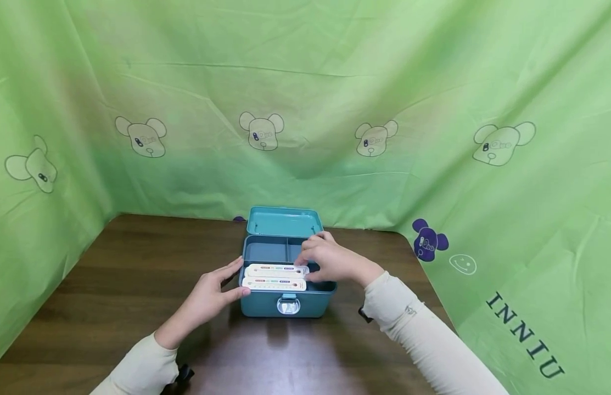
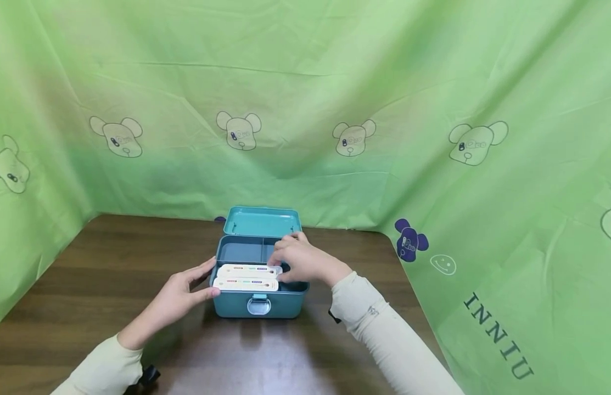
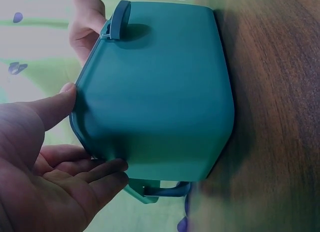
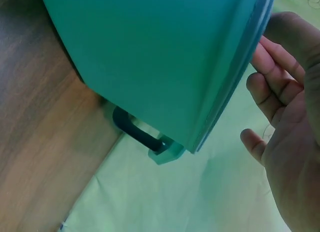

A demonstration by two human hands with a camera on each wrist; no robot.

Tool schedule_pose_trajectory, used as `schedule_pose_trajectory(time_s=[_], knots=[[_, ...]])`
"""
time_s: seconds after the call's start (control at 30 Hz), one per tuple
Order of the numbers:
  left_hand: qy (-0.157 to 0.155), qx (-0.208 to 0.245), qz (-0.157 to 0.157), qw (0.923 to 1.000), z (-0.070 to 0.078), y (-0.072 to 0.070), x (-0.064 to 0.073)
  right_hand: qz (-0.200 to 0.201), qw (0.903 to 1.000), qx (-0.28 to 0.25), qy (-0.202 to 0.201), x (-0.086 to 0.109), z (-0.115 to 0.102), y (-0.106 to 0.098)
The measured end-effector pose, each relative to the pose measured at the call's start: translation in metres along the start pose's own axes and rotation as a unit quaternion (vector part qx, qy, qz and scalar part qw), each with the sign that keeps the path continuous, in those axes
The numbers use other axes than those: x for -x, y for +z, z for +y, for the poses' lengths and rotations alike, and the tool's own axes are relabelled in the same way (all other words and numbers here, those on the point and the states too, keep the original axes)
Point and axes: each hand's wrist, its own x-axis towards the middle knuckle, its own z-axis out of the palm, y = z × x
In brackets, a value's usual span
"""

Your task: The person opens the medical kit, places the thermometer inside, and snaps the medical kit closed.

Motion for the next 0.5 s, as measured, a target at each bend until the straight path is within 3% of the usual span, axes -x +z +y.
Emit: schedule_pose_trajectory(time_s=[0.5], knots=[[-0.007, -0.003, -0.002, 1.0000, 0.0005, 0.0016, -0.0004, 0.016, 0.9998, 0.008, -0.006, 0.0047, -0.0034, 0.0065]])
